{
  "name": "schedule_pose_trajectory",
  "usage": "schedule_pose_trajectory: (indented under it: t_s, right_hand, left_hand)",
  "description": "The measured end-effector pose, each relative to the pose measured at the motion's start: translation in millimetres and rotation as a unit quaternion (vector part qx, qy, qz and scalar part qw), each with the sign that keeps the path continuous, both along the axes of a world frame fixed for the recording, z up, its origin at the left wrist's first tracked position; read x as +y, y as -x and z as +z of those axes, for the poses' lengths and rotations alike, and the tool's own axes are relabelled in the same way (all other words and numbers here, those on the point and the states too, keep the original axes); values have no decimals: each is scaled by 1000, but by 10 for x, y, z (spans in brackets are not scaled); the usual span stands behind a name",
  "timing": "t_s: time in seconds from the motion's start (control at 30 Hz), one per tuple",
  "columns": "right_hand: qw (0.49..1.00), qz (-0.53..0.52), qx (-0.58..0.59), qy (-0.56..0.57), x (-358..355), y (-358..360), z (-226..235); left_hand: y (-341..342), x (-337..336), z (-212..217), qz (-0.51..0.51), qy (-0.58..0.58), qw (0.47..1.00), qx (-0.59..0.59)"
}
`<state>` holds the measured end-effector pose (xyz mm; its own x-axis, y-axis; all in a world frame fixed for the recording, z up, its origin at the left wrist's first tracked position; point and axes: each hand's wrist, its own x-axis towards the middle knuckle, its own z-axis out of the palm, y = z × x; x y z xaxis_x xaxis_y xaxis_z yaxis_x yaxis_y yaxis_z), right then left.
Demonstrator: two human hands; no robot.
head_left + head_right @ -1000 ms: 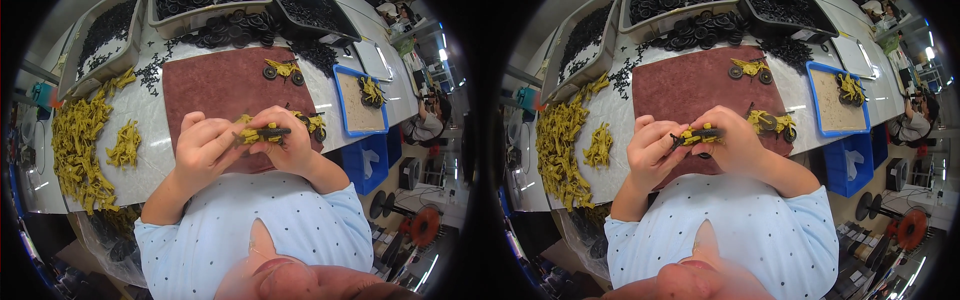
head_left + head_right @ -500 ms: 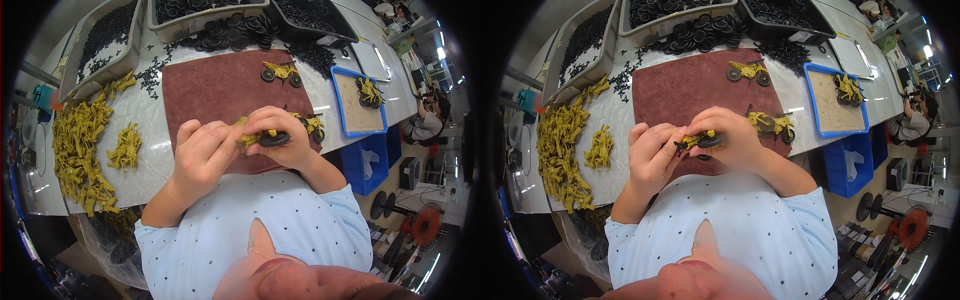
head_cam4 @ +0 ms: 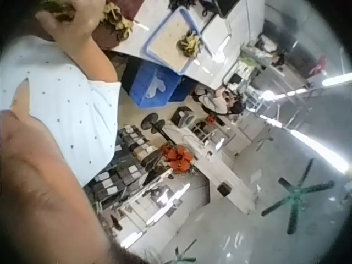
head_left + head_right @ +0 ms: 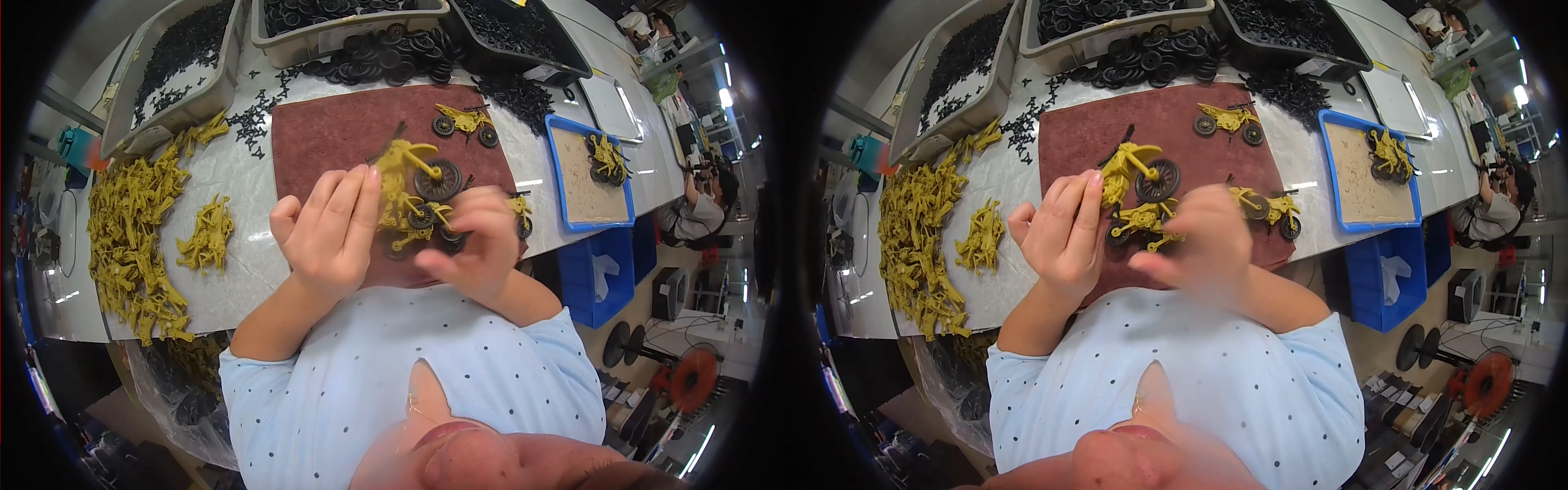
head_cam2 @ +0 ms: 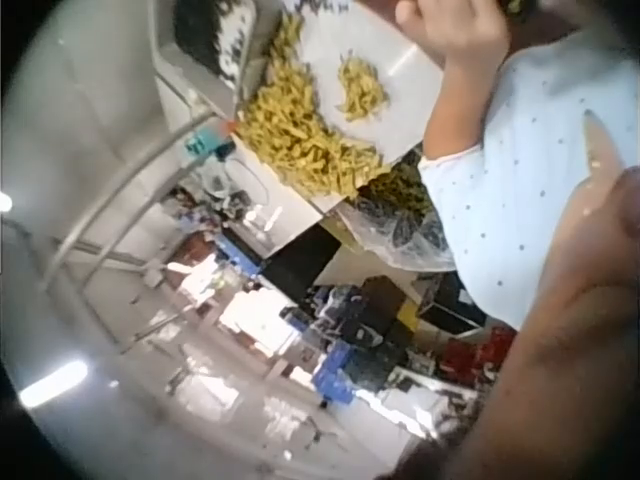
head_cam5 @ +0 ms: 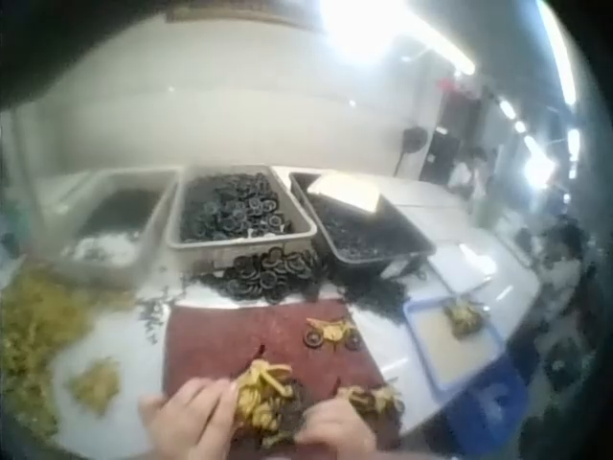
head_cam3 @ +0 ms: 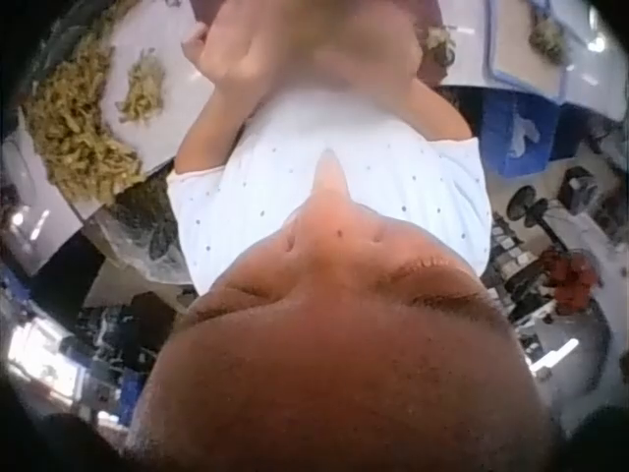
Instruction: The person assembles toy motorcycles by attaching frame pieces, handlebars, and wheels together by hand, then places the assembled toy motorcycles onto a tray.
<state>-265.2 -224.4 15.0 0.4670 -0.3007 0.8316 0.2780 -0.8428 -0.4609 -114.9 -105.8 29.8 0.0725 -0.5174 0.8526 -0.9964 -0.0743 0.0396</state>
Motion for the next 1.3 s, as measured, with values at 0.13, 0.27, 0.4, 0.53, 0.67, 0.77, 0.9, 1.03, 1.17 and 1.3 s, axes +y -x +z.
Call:
schedule_pose_trajectory:
  t_s: [0.13,0.27,0.4,0.53,0.67,0.77,0.9,1.03,1.17,1.3]
  right_hand:
    - [996,-25,80,-3,167,-172,134]
    - [997,-52,44,29,103,-163,16]
    - [997,-53,50,39,32,-127,-32]
    - [999,-14,45,14,-9,-104,-51]
    - [997,65,34,2,12,-88,-81]
    - [996,75,38,-3,4,-72,-44]
    - [996,81,48,1,1,-64,-22]
    - [993,87,83,-6,-16,-88,-16]
    - [991,131,35,7,-62,-129,-98]
    - [987,154,31,17,-42,-152,-143]
  left_hand:
    - [89,-89,-115,24,-4,1000,-11]
    - [153,-95,-192,-43,-33,990,131]
    - [239,-40,-155,-116,-68,936,325]
    - [111,87,-247,-224,-52,803,550]
    - [79,71,-206,-321,34,476,818]
    - [46,58,31,-303,-34,356,883]
    - [11,110,70,-325,-83,341,878]
    - [46,99,32,-311,-59,392,863]
    - [130,79,-7,-295,-21,381,876]
    - [169,102,-107,-304,1,414,858]
